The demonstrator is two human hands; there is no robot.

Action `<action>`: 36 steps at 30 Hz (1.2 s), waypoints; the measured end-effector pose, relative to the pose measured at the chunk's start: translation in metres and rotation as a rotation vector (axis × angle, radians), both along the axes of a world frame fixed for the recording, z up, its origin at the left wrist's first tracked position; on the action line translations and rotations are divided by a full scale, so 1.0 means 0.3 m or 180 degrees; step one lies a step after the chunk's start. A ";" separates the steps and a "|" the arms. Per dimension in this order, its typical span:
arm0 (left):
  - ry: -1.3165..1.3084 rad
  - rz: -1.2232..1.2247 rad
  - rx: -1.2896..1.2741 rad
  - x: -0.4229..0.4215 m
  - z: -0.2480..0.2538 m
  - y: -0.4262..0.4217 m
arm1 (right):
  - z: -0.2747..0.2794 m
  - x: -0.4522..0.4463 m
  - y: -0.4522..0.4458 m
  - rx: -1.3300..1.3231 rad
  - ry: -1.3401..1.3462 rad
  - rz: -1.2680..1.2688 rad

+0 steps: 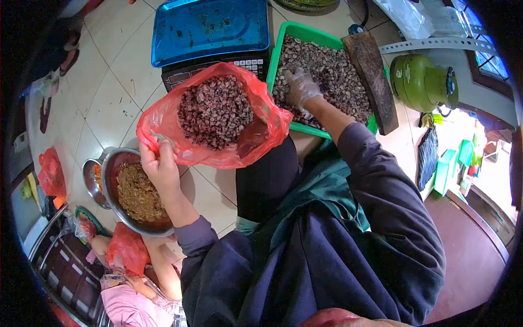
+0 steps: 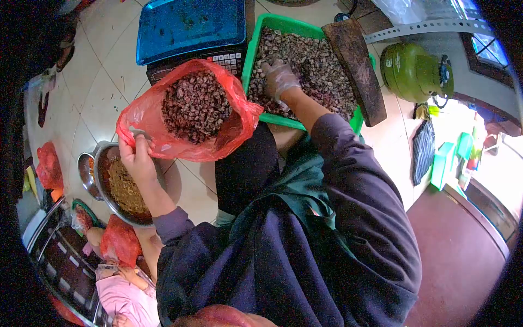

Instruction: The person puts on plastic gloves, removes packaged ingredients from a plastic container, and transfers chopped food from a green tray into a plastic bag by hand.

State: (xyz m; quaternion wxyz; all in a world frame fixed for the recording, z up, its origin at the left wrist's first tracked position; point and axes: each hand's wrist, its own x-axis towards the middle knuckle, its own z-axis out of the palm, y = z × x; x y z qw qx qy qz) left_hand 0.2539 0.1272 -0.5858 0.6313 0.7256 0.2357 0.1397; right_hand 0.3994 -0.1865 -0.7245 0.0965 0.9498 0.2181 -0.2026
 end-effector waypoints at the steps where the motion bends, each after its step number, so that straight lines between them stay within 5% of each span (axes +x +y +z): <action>1: -0.0011 -0.0056 -0.0027 -0.004 0.000 0.001 | -0.057 0.019 -0.026 0.0381 0.0164 -0.0236; 4: -0.0031 -0.0124 -0.0118 -0.013 0.002 0.006 | -0.191 0.070 -0.109 0.1286 0.0073 -0.0465; 8: 0.0004 -0.0061 -0.0150 -0.021 0.022 0.001 | 0.033 0.117 -0.153 0.2033 0.1645 -0.1832; 12: -0.0063 -0.0158 -0.0165 -0.022 0.016 0.006 | 0.192 0.105 -0.209 0.1898 0.1595 -0.2317; 14: -0.0078 -0.0207 -0.0178 -0.020 0.014 0.004 | 0.138 0.143 -0.298 0.1783 0.1143 -0.0985; 16: -0.0082 -0.0238 -0.0211 -0.019 0.013 0.000 | 0.162 0.162 -0.367 0.1343 0.0141 0.1344; 18: -0.0085 -0.0285 -0.0205 -0.020 0.005 0.002 | 0.278 0.136 -0.281 0.2753 0.1921 -0.1792; 20: -0.0138 -0.0291 -0.0247 -0.024 -0.004 0.007 | 0.455 0.111 -0.200 0.3481 0.2605 -0.2639; 24: -0.0260 -0.0213 -0.0208 -0.026 0.007 0.002 | 0.668 0.053 0.009 0.4189 0.2502 -0.1077; 28: -0.0435 -0.0211 -0.0037 -0.019 -0.002 0.006 | 0.735 -0.053 0.265 0.3835 0.3146 -0.1194; 30: -0.0356 -0.0291 -0.0100 -0.023 -0.002 0.015 | 0.601 -0.063 0.393 0.2867 0.2038 0.0034; 36: -0.0119 -0.0213 -0.0215 -0.025 0.020 0.007 | 0.344 -0.137 0.454 0.3074 0.0402 0.1585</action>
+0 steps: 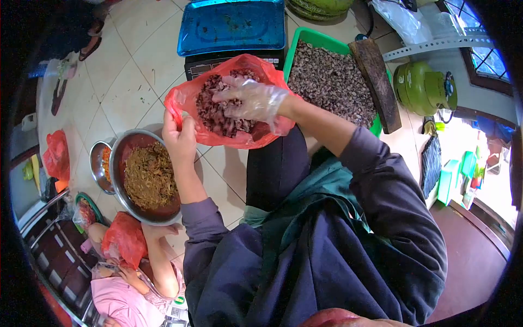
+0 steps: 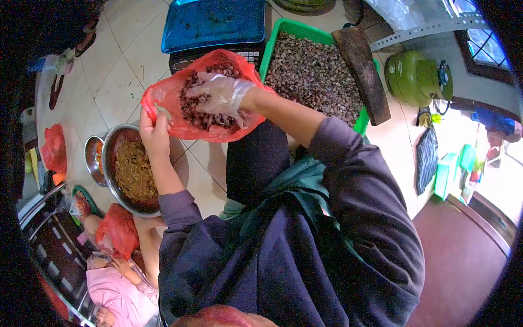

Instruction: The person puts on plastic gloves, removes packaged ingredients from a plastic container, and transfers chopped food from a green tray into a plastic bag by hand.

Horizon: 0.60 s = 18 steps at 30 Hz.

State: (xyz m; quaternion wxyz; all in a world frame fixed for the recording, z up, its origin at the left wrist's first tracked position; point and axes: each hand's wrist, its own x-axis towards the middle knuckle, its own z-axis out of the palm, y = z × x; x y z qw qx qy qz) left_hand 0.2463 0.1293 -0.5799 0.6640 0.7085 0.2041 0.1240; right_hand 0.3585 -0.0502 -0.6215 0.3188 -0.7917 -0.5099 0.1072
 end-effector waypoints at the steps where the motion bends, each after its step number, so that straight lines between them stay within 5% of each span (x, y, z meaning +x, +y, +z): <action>1: 0.0030 0.0000 -0.0002 -0.003 -0.008 0.008 | 0.001 0.028 -0.046 0.0284 -0.0533 0.0132; 3: 0.0098 0.0029 0.0059 -0.001 0.000 0.003 | 0.118 0.076 -0.150 0.0322 0.0309 -0.0222; 4: 0.0069 -0.0004 0.0049 0.001 -0.004 0.000 | 0.214 0.097 -0.210 0.0080 0.1691 -0.0707; 8: 0.0028 -0.0050 0.0027 -0.001 -0.012 0.004 | 0.011 0.265 -0.496 0.0607 0.2857 -0.2078; 11: 0.0088 0.0033 0.0109 -0.001 -0.011 -0.005 | -0.215 0.340 -0.630 -0.1566 0.0728 -0.2300; 18: 0.0258 0.0062 0.0285 -0.006 -0.013 -0.006 | -0.307 0.283 -0.519 -0.2780 0.1633 -0.1549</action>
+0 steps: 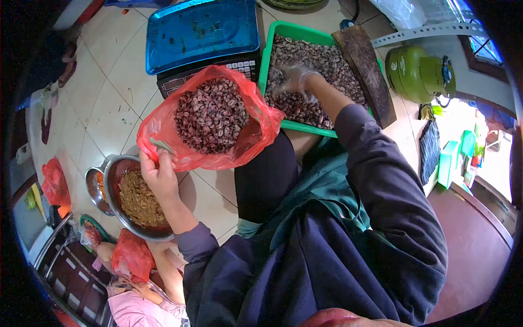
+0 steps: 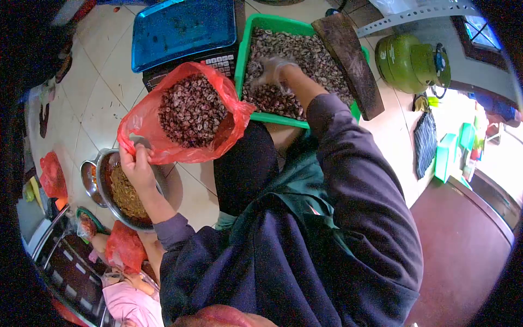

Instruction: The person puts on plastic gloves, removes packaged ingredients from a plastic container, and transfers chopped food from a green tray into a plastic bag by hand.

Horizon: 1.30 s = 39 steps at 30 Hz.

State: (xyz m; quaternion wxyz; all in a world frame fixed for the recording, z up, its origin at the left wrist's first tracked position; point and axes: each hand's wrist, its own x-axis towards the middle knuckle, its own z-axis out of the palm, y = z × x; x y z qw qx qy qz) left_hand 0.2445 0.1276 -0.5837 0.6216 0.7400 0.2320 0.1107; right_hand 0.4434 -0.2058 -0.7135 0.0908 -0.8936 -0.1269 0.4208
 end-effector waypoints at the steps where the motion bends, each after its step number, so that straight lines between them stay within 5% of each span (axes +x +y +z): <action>1: -0.0002 0.0009 -0.0016 0.000 -0.007 0.001 | -0.019 -0.015 -0.002 -0.0137 -0.0073 0.0150; 6: 0.0015 0.0052 0.0028 0.010 -0.007 -0.006 | 0.007 -0.129 0.038 -0.0662 -0.0395 0.0325; 11: -0.0102 -0.0003 -0.0016 0.007 0.001 -0.016 | -0.106 -0.141 -0.060 0.0609 -0.0929 -0.0101; 14: -0.0107 0.0027 -0.0037 0.006 0.009 -0.017 | -0.018 -0.111 -0.112 0.1029 0.0473 -0.1786; 18: -0.0099 -0.0033 -0.0107 -0.005 0.005 -0.009 | -0.013 -0.063 -0.227 0.1066 0.0036 -0.0702; 20: -0.0120 -0.0053 -0.0131 -0.004 0.014 -0.018 | 0.182 -0.087 -0.180 0.0666 -0.0064 -0.0527; 22: -0.0144 -0.0078 -0.0177 -0.007 0.012 -0.017 | 0.102 -0.047 -0.274 0.0383 -0.0429 0.0491; 24: -0.0184 -0.0111 -0.0245 -0.010 -0.003 -0.008 | 0.071 -0.034 -0.308 0.0685 -0.0495 -0.0345; 27: -0.0248 -0.0187 -0.0227 -0.011 0.005 -0.010 | 0.323 -0.066 -0.189 0.1903 0.0324 -0.2126; 32: -0.0287 -0.0092 -0.0217 -0.012 -0.003 -0.014 | 0.622 -0.089 0.067 0.2845 0.0417 -0.0510; 35: -0.0349 -0.0047 -0.0171 -0.001 0.013 -0.033 | 0.731 -0.183 0.292 0.2766 0.1045 -0.0567; 38: -0.0292 -0.0194 -0.0168 -0.014 -0.006 -0.008 | 0.567 -0.229 0.481 0.2454 0.0708 -0.0011; 39: -0.0274 -0.0261 -0.0033 -0.013 -0.008 0.002 | 0.507 -0.246 0.533 0.2137 -0.0020 0.0514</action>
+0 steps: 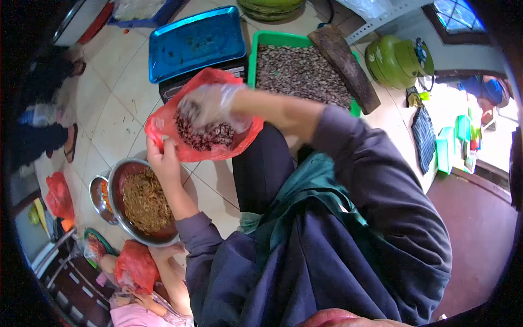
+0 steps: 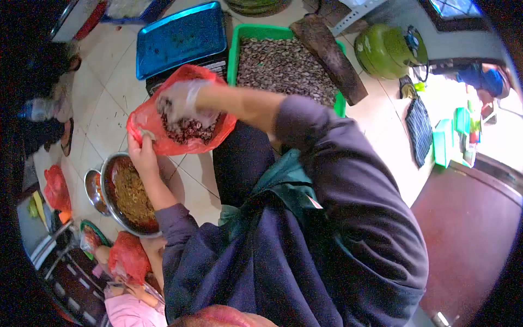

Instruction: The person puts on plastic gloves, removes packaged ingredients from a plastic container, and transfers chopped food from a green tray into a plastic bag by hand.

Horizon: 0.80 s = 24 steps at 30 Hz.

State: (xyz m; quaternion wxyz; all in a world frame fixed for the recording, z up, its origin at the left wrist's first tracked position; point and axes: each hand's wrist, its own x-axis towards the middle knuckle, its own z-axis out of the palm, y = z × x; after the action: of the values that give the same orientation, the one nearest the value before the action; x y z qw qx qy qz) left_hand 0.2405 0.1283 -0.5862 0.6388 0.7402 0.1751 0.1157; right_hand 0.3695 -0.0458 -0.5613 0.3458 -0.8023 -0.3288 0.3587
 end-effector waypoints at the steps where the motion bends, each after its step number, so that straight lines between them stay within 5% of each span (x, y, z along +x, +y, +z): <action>1: 0.0033 -0.0065 0.0146 -0.006 0.004 0.003 | -0.045 -0.035 0.037 -0.0280 -0.0832 0.0234; 7: 0.0301 -0.0092 0.0353 -0.016 0.024 -0.019 | -0.053 -0.117 -0.108 0.0505 -0.0319 -0.0126; 10: 0.0398 -0.0421 0.0565 -0.018 0.011 0.015 | -0.010 -0.077 -0.348 0.1653 -0.0580 -0.0539; 12: 0.0692 -0.0478 0.1026 -0.005 0.083 -0.025 | 0.101 -0.074 -0.544 0.1130 -0.0046 -0.1428; 16: 0.1024 -0.0295 0.1660 0.016 0.123 -0.077 | -0.068 0.036 -0.912 0.1409 0.0585 -0.2817; 18: 0.1183 -0.0293 0.1809 0.021 0.134 -0.096 | -0.194 0.090 -1.106 0.0958 -0.0666 -0.2830; 21: 0.1288 -0.0313 0.1927 0.029 0.147 -0.137 | -0.300 0.089 -1.292 -0.0860 -0.2072 -0.2604; 24: 0.1410 -0.0379 0.2105 0.037 0.146 -0.159 | -0.220 0.037 -1.280 -0.1629 -0.1885 -0.2502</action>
State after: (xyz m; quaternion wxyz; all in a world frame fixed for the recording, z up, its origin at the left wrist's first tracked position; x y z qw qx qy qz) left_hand 0.2515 0.0805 -0.5423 0.3185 0.9217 0.2187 -0.0337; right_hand 0.3805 -0.4298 -0.6274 0.1404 -0.9896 0.0098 0.0302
